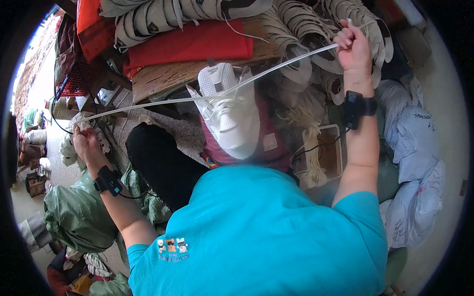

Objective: The person threads white shoelaces through the eyelets of a white shoe upper, pulling the laces tight and adjusting them. The person handles multiple shoe uppers, moving them between a red cloth and a pile of similar parts.

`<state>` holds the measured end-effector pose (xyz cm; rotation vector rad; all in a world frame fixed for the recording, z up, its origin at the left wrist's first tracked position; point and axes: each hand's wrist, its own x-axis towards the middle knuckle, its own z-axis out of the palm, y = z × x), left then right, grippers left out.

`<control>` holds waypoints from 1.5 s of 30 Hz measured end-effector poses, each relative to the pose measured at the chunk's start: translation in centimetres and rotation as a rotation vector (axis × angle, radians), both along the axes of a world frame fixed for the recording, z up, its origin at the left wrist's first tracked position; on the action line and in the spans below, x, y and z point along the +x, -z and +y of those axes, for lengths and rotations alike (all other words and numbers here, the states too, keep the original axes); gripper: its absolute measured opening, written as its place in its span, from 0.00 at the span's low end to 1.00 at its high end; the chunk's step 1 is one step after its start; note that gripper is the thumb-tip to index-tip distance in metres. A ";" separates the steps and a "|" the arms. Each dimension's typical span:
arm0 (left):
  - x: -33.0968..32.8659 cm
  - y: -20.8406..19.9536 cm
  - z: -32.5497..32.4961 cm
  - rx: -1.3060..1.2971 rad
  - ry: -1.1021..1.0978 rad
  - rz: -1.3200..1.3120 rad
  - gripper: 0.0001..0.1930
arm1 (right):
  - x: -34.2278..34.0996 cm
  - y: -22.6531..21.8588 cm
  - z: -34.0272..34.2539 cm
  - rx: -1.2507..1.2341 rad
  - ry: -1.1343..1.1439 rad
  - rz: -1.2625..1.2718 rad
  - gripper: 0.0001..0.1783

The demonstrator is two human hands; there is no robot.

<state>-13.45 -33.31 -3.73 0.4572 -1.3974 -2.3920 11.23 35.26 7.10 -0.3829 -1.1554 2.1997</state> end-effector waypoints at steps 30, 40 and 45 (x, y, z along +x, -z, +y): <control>6.0 -2.4 15.0 -0.170 0.669 0.031 0.22 | 2.7 5.2 -9.3 0.402 -0.146 -0.462 0.10; 16.6 -0.9 24.7 -0.160 1.047 -0.060 0.14 | 2.2 8.6 -19.8 0.829 -0.469 -0.494 0.12; 16.7 -0.4 24.7 -0.284 1.109 -0.103 0.11 | 2.5 9.1 -19.1 0.773 -0.483 -0.516 0.12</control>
